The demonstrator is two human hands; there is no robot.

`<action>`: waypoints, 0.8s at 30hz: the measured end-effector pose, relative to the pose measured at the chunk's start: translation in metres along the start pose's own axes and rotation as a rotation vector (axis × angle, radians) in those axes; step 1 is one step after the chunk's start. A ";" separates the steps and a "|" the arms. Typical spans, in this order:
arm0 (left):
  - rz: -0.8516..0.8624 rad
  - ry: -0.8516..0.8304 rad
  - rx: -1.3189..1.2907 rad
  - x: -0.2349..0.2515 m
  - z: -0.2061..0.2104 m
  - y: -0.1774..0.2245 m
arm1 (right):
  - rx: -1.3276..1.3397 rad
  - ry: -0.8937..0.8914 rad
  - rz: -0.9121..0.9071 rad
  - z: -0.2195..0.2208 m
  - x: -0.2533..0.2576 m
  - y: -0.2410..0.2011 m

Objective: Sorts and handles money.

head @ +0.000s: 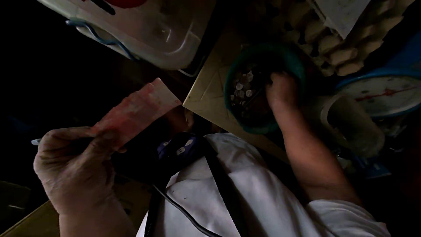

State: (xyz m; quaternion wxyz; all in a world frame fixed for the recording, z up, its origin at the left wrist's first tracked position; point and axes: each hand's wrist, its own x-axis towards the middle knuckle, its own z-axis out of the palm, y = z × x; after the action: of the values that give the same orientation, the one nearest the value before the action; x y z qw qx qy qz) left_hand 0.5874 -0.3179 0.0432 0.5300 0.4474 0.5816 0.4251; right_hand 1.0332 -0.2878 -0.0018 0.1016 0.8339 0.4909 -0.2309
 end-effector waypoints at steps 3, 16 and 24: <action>0.009 -0.007 -0.010 -0.001 0.003 0.001 | 0.360 -0.074 0.063 -0.016 -0.013 0.007; 0.029 -0.072 0.003 0.000 0.005 0.001 | 1.238 -0.162 -0.197 -0.039 -0.065 0.022; 0.050 -0.056 -0.006 -0.013 -0.007 -0.003 | 0.956 -0.269 -0.121 -0.008 -0.026 -0.003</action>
State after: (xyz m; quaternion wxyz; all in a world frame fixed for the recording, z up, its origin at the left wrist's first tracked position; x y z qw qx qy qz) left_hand 0.5811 -0.3312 0.0433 0.5365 0.4722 0.5538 0.4271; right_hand 1.0226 -0.3031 0.0177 -0.2432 0.7201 0.3603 -0.5408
